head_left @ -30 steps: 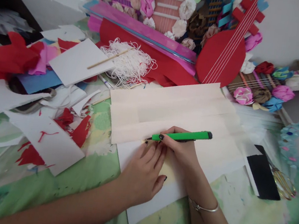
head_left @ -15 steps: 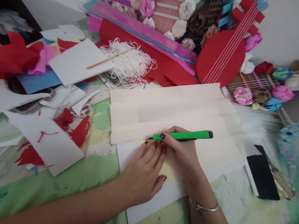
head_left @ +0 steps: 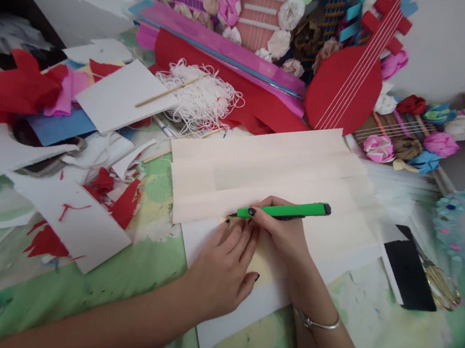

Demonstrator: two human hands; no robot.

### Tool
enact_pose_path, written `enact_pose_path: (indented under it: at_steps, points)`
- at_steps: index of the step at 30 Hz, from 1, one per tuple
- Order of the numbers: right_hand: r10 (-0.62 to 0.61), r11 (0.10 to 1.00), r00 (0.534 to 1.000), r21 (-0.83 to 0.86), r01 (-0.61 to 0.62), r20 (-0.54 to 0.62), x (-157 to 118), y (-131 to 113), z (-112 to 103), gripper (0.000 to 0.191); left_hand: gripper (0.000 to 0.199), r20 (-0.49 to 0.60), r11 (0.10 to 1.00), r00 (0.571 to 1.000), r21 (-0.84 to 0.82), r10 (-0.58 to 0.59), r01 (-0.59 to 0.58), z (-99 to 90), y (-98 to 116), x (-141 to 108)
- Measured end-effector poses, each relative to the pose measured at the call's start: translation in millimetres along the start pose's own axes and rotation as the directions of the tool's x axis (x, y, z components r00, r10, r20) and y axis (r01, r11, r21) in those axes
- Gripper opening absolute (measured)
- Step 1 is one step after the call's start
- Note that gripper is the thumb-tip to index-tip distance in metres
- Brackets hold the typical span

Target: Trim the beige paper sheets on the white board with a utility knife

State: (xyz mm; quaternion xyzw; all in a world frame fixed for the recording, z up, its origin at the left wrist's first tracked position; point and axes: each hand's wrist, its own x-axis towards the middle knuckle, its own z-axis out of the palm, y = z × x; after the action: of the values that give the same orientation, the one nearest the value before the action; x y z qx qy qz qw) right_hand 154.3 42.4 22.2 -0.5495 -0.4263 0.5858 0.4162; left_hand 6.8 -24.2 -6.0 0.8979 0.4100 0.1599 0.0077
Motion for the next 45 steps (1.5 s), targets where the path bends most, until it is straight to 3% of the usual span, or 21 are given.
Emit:
enact_pose_path:
  at_steps: [11, 45]
  points:
    - [-0.062, 0.998, 0.994, 0.021, 0.065, -0.09, 0.2, 1.2, -4.6, 0.021, 0.061, 0.025, 1.0, 1.0, 0.022, 0.008, -0.009, 1.1, 0.9, -1.2]
    - [-0.04, 0.996, 0.999, -0.075, 0.039, -0.022, 2.0, 0.2, -3.4, 0.019, 0.06, -0.002, 1.0, 1.0, 0.0, -0.005, 0.005, 0.2, 0.2, -0.9]
